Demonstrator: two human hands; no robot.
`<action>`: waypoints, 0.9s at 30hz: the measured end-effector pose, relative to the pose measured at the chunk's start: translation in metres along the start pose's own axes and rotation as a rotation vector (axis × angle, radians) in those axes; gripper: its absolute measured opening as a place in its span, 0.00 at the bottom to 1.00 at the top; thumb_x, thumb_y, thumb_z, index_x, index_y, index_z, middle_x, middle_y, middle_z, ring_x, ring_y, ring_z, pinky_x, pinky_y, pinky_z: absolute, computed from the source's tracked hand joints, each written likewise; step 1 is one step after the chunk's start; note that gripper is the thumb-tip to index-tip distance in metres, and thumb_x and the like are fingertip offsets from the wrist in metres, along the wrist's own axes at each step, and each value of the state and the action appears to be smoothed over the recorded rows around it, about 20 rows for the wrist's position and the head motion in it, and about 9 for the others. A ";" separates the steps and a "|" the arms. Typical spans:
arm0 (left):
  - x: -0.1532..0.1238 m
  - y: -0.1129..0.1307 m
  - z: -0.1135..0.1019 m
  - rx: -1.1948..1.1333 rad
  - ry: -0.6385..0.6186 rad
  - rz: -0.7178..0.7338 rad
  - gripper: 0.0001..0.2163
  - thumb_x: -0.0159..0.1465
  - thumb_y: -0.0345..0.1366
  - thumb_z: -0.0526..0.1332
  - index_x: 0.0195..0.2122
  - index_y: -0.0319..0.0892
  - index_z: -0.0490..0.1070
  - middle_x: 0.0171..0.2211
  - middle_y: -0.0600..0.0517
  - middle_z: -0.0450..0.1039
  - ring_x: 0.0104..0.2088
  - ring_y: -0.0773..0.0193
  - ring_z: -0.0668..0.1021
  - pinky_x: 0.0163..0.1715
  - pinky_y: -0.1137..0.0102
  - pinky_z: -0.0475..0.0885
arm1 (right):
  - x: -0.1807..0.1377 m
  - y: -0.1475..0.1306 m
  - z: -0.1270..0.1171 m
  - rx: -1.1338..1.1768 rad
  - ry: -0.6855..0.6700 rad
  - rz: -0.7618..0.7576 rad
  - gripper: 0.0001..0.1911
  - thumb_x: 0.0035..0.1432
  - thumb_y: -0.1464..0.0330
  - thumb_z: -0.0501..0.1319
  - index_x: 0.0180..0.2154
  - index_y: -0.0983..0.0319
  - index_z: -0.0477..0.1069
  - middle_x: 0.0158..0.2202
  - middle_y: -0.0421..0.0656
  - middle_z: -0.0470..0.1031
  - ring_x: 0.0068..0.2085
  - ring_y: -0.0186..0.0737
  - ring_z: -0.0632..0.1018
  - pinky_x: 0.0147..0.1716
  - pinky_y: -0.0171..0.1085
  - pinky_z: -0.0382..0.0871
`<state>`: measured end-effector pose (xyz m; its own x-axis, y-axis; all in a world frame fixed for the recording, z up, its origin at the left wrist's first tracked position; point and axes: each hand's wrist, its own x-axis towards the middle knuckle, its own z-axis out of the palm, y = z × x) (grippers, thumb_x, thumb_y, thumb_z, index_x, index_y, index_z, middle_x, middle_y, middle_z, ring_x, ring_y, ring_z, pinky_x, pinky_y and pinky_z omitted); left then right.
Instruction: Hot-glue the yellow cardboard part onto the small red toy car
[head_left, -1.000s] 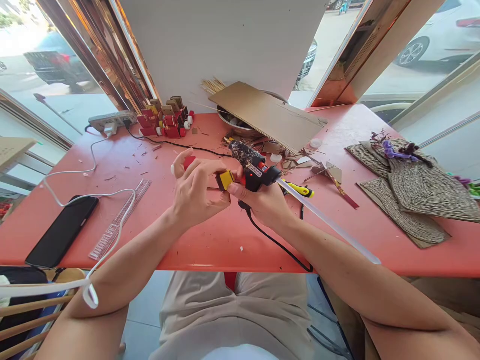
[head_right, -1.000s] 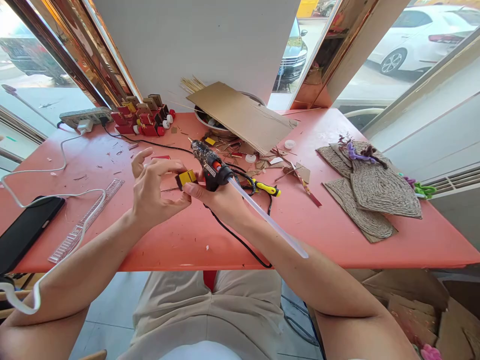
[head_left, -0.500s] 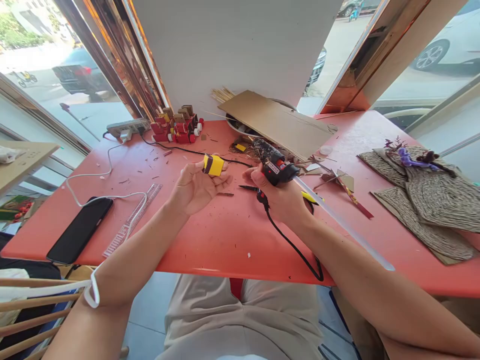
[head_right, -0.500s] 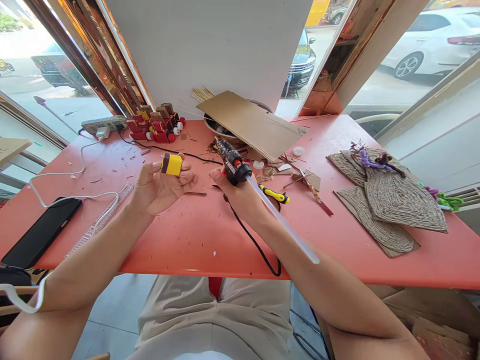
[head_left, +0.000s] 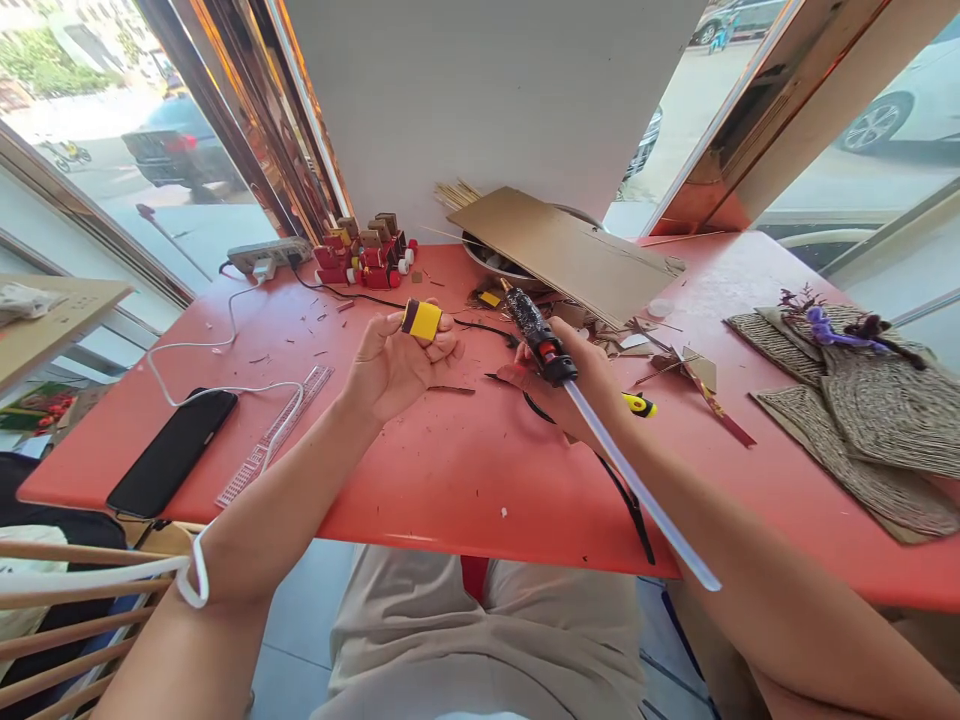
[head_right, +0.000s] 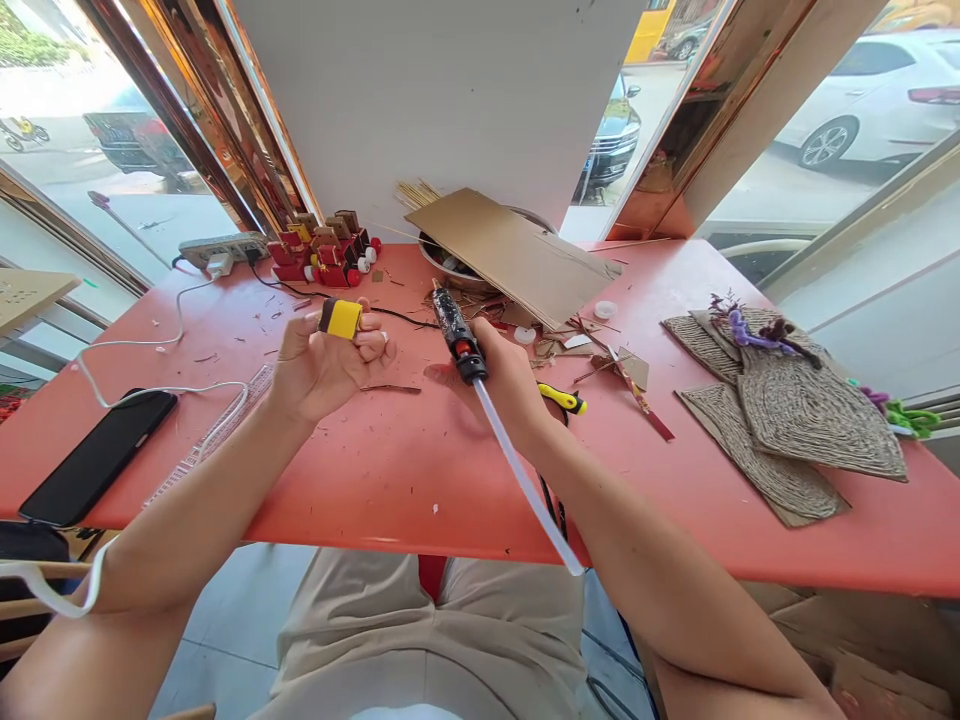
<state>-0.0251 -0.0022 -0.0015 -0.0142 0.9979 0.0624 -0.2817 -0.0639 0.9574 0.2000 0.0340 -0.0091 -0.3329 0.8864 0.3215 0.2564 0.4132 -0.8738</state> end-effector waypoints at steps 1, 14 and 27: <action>0.000 -0.002 0.000 0.010 -0.010 0.007 0.21 0.52 0.60 0.70 0.34 0.49 0.71 0.36 0.49 0.76 0.37 0.57 0.80 0.51 0.52 0.78 | -0.002 -0.005 0.002 0.093 -0.019 0.026 0.31 0.44 0.44 0.78 0.28 0.54 0.61 0.28 0.37 0.71 0.32 0.41 0.70 0.37 0.42 0.65; -0.006 -0.021 0.014 0.054 -0.069 0.061 0.24 0.48 0.51 0.78 0.43 0.50 0.77 0.40 0.49 0.82 0.42 0.53 0.85 0.48 0.57 0.81 | -0.020 -0.029 0.035 0.616 -0.105 0.260 0.33 0.39 0.47 0.79 0.25 0.55 0.59 0.28 0.38 0.77 0.29 0.39 0.76 0.32 0.42 0.72; 0.012 -0.020 -0.007 -0.212 0.302 0.008 0.10 0.54 0.39 0.74 0.35 0.46 0.76 0.36 0.51 0.84 0.42 0.60 0.86 0.51 0.65 0.80 | 0.033 0.023 -0.092 0.148 0.788 -0.131 0.27 0.49 0.45 0.73 0.29 0.51 0.58 0.27 0.37 0.71 0.32 0.51 0.81 0.34 0.54 0.78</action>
<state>-0.0268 0.0110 -0.0222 -0.2907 0.9557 -0.0466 -0.4724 -0.1010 0.8756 0.2780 0.0915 0.0147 0.3990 0.7420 0.5387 0.1186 0.5408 -0.8328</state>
